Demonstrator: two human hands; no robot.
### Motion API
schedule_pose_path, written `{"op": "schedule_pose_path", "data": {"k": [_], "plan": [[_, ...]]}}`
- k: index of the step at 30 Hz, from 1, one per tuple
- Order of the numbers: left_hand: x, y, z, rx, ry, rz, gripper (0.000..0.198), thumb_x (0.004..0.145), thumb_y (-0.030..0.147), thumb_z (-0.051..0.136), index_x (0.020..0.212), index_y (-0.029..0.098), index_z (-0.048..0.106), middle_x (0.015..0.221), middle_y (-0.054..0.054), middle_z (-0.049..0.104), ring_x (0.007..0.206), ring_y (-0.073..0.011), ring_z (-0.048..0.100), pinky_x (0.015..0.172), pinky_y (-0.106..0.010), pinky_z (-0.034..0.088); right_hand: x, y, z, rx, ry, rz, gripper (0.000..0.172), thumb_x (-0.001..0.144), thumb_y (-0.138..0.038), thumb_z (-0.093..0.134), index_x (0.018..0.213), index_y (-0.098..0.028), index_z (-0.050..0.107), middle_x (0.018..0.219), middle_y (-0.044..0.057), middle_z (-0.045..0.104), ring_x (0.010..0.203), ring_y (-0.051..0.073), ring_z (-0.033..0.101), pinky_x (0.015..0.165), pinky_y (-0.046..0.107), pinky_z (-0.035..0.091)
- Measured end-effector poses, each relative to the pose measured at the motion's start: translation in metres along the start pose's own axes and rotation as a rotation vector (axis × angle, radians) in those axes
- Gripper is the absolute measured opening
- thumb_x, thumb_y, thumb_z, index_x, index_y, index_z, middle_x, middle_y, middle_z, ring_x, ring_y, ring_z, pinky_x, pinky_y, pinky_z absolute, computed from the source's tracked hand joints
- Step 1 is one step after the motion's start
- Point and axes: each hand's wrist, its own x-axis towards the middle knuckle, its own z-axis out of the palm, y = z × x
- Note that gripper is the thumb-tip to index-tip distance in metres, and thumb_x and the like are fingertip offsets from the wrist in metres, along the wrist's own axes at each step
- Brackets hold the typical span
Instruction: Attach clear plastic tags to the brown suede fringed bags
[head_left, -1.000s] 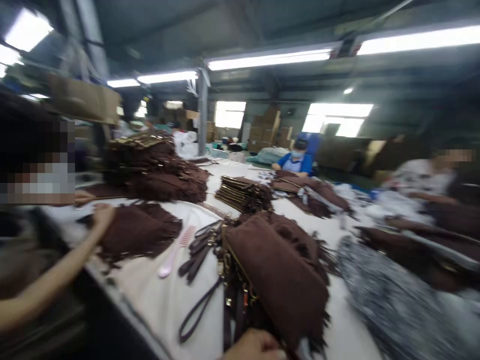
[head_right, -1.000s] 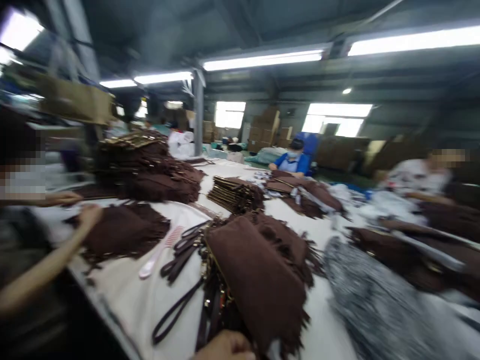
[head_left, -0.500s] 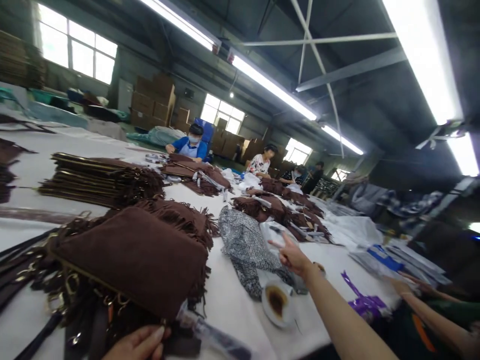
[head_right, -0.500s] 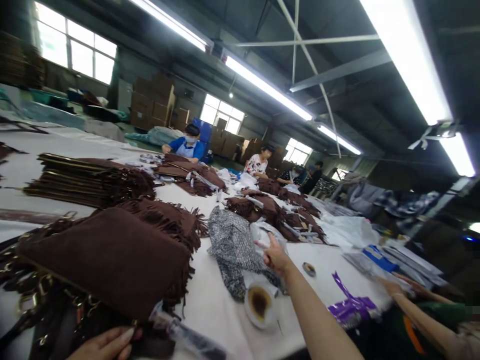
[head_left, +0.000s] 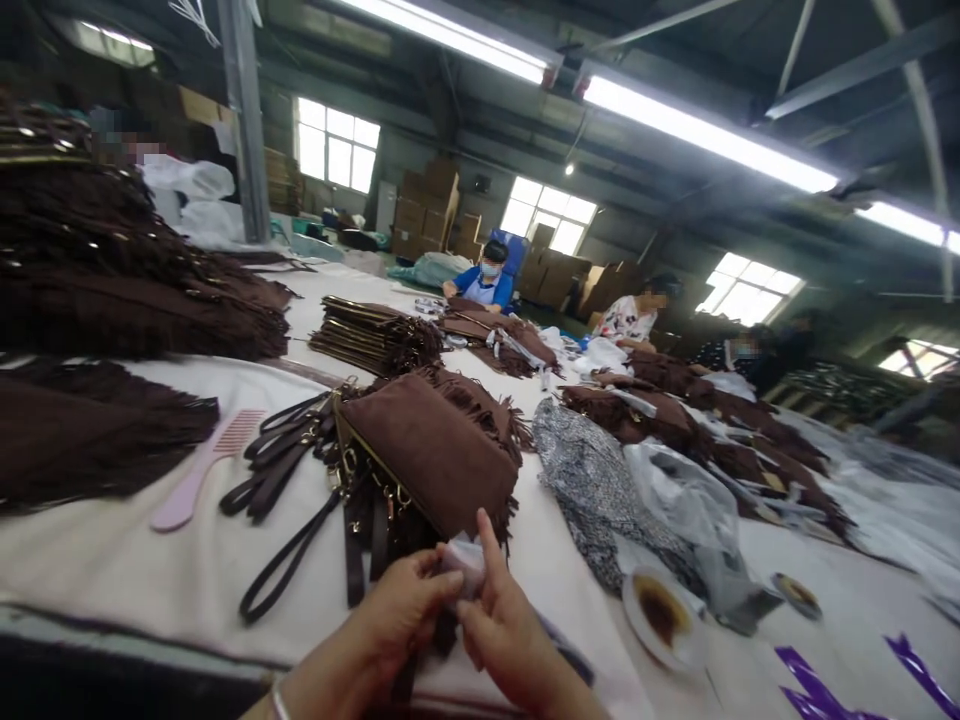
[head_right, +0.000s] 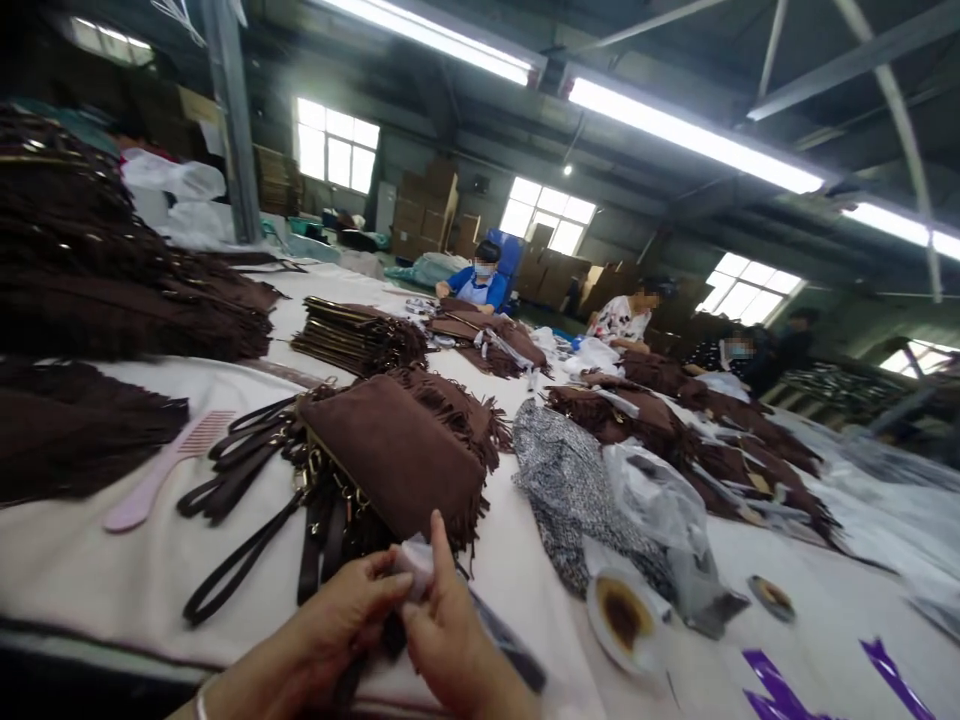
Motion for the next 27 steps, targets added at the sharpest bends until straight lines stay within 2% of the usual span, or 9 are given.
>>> {"op": "schedule_pose_path", "data": {"k": [3, 7, 9, 13, 16, 20, 22, 24, 27], "plan": [[-0.002, -0.003, 0.001, 0.015, 0.024, -0.010, 0.052, 0.059, 0.045, 0.079, 0.094, 0.014, 0.056, 0.055, 0.008, 0.046, 0.038, -0.0021, 0.021, 0.036, -0.019, 0.011, 0.000, -0.005, -0.012, 0.023, 0.040, -0.058, 0.095, 0.079, -0.029, 0.067, 0.150, -0.031, 0.004, 0.077, -0.004, 0.058, 0.037, 0.003, 0.040, 0.035, 0.016, 0.031], [0.001, -0.004, 0.006, 0.102, 0.063, -0.003, 0.042, 0.064, 0.041, 0.075, 0.092, 0.015, 0.057, 0.051, 0.010, 0.044, 0.037, -0.0034, 0.021, 0.038, -0.020, 0.012, 0.001, 0.006, -0.019, 0.147, 0.147, -0.010, 0.096, 0.073, -0.039, 0.074, 0.147, -0.019, 0.017, 0.060, -0.011, 0.044, 0.033, 0.004, 0.039, 0.032, 0.016, 0.026], [0.003, -0.004, 0.008, 0.148, 0.085, -0.002, 0.039, 0.064, 0.038, 0.074, 0.093, 0.015, 0.060, 0.051, 0.009, 0.046, 0.038, -0.0051, 0.027, 0.039, -0.020, 0.016, 0.003, 0.017, -0.017, 0.251, 0.237, 0.018, 0.086, 0.071, -0.044, 0.074, 0.138, -0.014, 0.031, 0.057, -0.011, 0.044, 0.032, 0.004, 0.037, 0.031, 0.016, 0.022], [0.005, -0.004, 0.010, 0.239, 0.131, 0.005, 0.034, 0.064, 0.033, 0.072, 0.092, 0.015, 0.063, 0.060, 0.003, 0.058, 0.045, -0.0088, 0.040, 0.043, -0.021, 0.025, 0.010, 0.022, -0.011, 0.392, 0.317, 0.084, 0.057, 0.067, -0.042, 0.076, 0.108, -0.014, 0.049, 0.069, -0.002, 0.061, 0.032, 0.000, 0.031, 0.033, 0.016, 0.017], [0.006, -0.006, 0.009, 0.276, 0.156, 0.030, 0.029, 0.064, 0.030, 0.070, 0.088, 0.016, 0.064, 0.068, 0.000, 0.064, 0.051, -0.0106, 0.046, 0.045, -0.021, 0.028, 0.013, 0.010, -0.007, 0.323, 0.359, 0.048, 0.055, 0.064, -0.036, 0.079, 0.106, -0.014, 0.051, 0.065, -0.004, 0.062, 0.035, 0.001, 0.033, 0.035, 0.015, 0.019], [0.005, -0.005, 0.006, 0.292, 0.170, 0.029, 0.032, 0.061, 0.035, 0.074, 0.084, 0.015, 0.063, 0.065, 0.000, 0.062, 0.052, -0.0115, 0.047, 0.047, -0.021, 0.030, 0.013, -0.004, -0.004, 0.145, 0.355, -0.021, 0.059, 0.065, -0.030, 0.078, 0.114, -0.012, 0.050, 0.068, -0.001, 0.066, 0.057, 0.010, 0.056, 0.056, 0.021, 0.044], [0.003, -0.003, 0.004, 0.293, 0.151, 0.028, 0.037, 0.060, 0.040, 0.076, 0.085, 0.016, 0.063, 0.066, 0.001, 0.061, 0.053, -0.0111, 0.046, 0.046, -0.021, 0.030, 0.012, -0.003, -0.003, 0.022, 0.373, -0.032, 0.055, 0.066, -0.029, 0.076, 0.113, -0.012, 0.052, 0.067, 0.000, 0.067, 0.061, 0.013, 0.058, 0.061, 0.024, 0.045], [0.001, -0.002, 0.002, 0.269, 0.135, 0.027, 0.042, 0.060, 0.046, 0.077, 0.086, 0.016, 0.061, 0.067, 0.002, 0.058, 0.053, -0.0098, 0.045, 0.045, -0.020, 0.028, 0.011, 0.000, -0.004, -0.087, 0.396, -0.027, 0.045, 0.067, -0.028, 0.074, 0.106, -0.012, 0.056, 0.065, -0.001, 0.066, 0.058, 0.012, 0.056, 0.058, 0.023, 0.043], [0.001, -0.002, 0.001, 0.200, 0.129, 0.001, 0.044, 0.061, 0.052, 0.076, 0.082, 0.018, 0.057, 0.055, 0.007, 0.046, 0.045, -0.0065, 0.035, 0.041, -0.019, 0.020, 0.007, 0.006, -0.005, -0.186, 0.410, -0.010, 0.029, 0.068, -0.029, 0.072, 0.090, -0.013, 0.061, 0.064, 0.000, 0.064, 0.058, 0.012, 0.053, 0.055, 0.023, 0.040]]}}
